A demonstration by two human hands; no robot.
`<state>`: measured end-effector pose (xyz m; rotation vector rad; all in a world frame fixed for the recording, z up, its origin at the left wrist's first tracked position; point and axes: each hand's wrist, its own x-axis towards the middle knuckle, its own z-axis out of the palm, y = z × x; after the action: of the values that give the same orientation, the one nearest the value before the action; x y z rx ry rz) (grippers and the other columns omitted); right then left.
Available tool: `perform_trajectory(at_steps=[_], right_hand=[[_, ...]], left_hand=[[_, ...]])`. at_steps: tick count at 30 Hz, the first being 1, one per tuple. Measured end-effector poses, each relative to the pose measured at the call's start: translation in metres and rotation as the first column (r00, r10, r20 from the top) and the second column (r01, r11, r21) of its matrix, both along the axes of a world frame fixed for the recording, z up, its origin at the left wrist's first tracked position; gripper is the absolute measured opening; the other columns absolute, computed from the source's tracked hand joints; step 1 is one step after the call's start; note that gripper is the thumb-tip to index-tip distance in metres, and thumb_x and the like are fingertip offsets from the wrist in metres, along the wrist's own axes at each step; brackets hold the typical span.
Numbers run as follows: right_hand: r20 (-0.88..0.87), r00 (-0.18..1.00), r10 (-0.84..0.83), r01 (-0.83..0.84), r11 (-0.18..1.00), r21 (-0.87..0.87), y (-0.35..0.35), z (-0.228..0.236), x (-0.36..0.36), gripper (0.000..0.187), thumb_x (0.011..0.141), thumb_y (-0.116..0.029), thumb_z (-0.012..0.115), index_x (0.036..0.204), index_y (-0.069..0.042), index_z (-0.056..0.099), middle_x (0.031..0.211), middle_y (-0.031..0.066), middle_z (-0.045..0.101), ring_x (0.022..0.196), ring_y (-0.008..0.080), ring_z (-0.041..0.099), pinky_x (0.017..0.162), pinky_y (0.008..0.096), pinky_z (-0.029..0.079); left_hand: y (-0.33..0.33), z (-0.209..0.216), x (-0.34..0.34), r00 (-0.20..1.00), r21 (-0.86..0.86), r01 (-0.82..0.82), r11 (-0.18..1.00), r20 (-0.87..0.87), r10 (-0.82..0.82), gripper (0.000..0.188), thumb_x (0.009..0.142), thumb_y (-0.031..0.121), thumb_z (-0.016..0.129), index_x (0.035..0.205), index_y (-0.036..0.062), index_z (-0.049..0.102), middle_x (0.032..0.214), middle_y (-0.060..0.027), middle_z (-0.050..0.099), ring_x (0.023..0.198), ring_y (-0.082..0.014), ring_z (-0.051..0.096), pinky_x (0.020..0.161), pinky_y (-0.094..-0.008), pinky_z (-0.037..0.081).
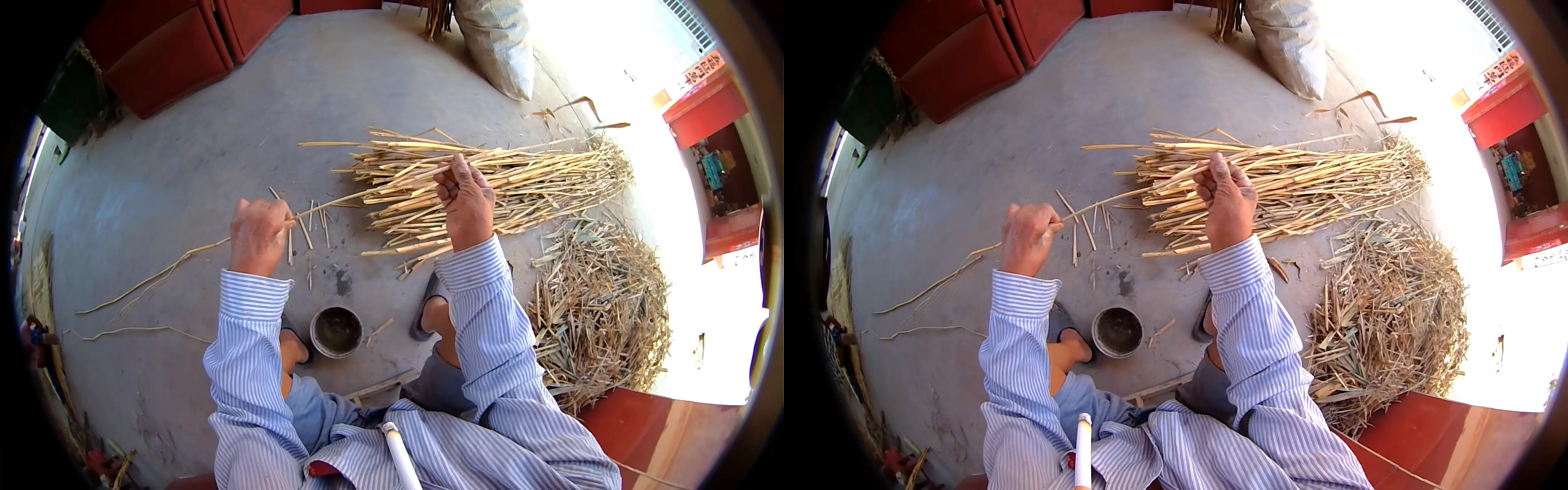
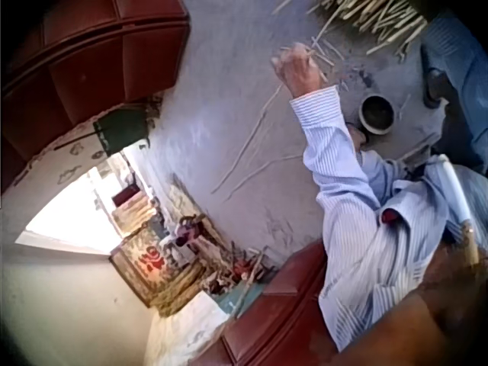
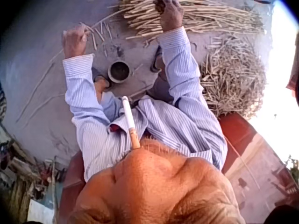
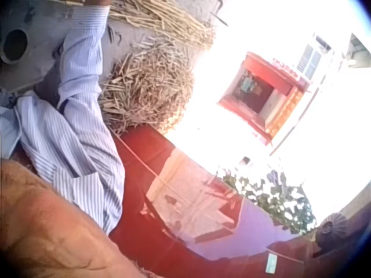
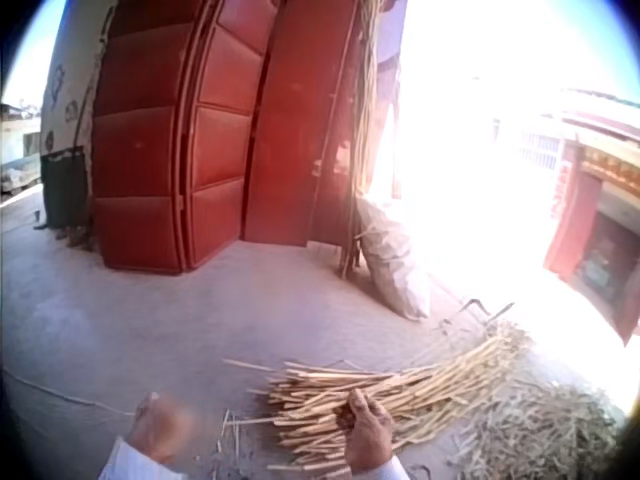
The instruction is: The person sits on the floor and repeatedly picks up dried sticks, strips their outer layers by hand, and places the processed sticks aside. The person handles the sticks one at a time, separating the usable core from the fibrous outer material.
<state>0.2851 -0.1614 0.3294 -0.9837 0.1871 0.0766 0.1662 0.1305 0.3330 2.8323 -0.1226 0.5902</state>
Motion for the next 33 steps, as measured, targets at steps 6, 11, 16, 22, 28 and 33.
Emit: perform_trajectory(at_steps=[6,11,16,22,28,33], right_hand=[[-0.051,0.987,0.154,-0.155,0.988,-0.003,0.024,-0.005,-0.020,0.018,0.095,-0.022,0.064,0.096,-0.004,0.062,0.087,0.0056,0.069,0.075,0.0115,0.066,0.063,0.0209,0.054],[-0.059,0.993,0.100,-0.101,0.995,-0.012,0.029,-0.005,-0.019,0.016,0.096,-0.022,0.064,0.095,-0.006,0.062,0.087,0.0044,0.069,0.077,0.0110,0.065,0.064,0.0214,0.054],[0.010,0.998,0.065,-0.065,0.997,0.050,0.013,-0.002,-0.010,0.016,0.096,-0.021,0.063,0.103,-0.007,0.063,0.095,0.0035,0.070,0.085,0.0116,0.066,0.071,0.0222,0.053],[-0.025,0.911,0.412,-0.413,0.911,-0.013,0.074,-0.012,-0.057,0.021,0.095,-0.019,0.063,0.110,-0.004,0.062,0.103,0.0073,0.071,0.090,0.0141,0.067,0.077,0.0267,0.052],[-0.022,0.967,0.255,-0.256,0.962,-0.095,0.075,-0.011,-0.053,0.022,0.093,-0.024,0.068,0.101,-0.003,0.064,0.096,0.0086,0.071,0.080,0.0150,0.069,0.071,0.0265,0.054],[-0.082,0.968,0.237,-0.242,0.969,-0.054,0.071,-0.013,-0.052,0.024,0.091,-0.027,0.071,0.095,-0.004,0.064,0.091,0.0076,0.071,0.076,0.0146,0.068,0.068,0.0266,0.055]], left_hand=[[-0.012,0.010,0.000,0.996,-0.261,0.085,0.961,0.016,-0.084,0.013,0.075,0.015,0.076,0.079,0.0099,0.065,0.069,-0.0029,0.063,0.069,-0.0231,0.058,0.071,-0.0372,0.039],[-0.033,0.006,0.013,0.991,-0.236,0.125,0.964,0.083,-0.108,0.011,0.076,0.015,0.076,0.079,0.0100,0.067,0.070,-0.0022,0.064,0.068,-0.0217,0.058,0.068,-0.0363,0.040],[-0.024,0.007,0.016,0.985,-0.240,0.138,0.961,0.133,-0.109,0.010,0.076,0.015,0.076,0.077,0.0106,0.067,0.071,-0.0021,0.064,0.069,-0.0219,0.059,0.068,-0.0366,0.040],[-0.039,0.005,0.022,0.978,-0.267,0.191,0.944,0.134,-0.160,0.012,0.075,0.017,0.076,0.077,0.0104,0.066,0.071,-0.0025,0.064,0.069,-0.0224,0.058,0.068,-0.0372,0.040],[-0.035,0.003,0.019,0.983,-0.165,0.141,0.976,0.142,-0.118,0.017,0.072,0.016,0.078,0.075,0.0095,0.062,0.068,-0.0033,0.061,0.068,-0.0233,0.057,0.067,-0.0378,0.041],[-0.038,0.006,0.015,0.970,-0.021,0.146,0.989,0.200,-0.139,0.022,0.069,0.014,0.080,0.072,0.0096,0.059,0.066,-0.0033,0.059,0.067,-0.0227,0.056,0.067,-0.0376,0.040]])
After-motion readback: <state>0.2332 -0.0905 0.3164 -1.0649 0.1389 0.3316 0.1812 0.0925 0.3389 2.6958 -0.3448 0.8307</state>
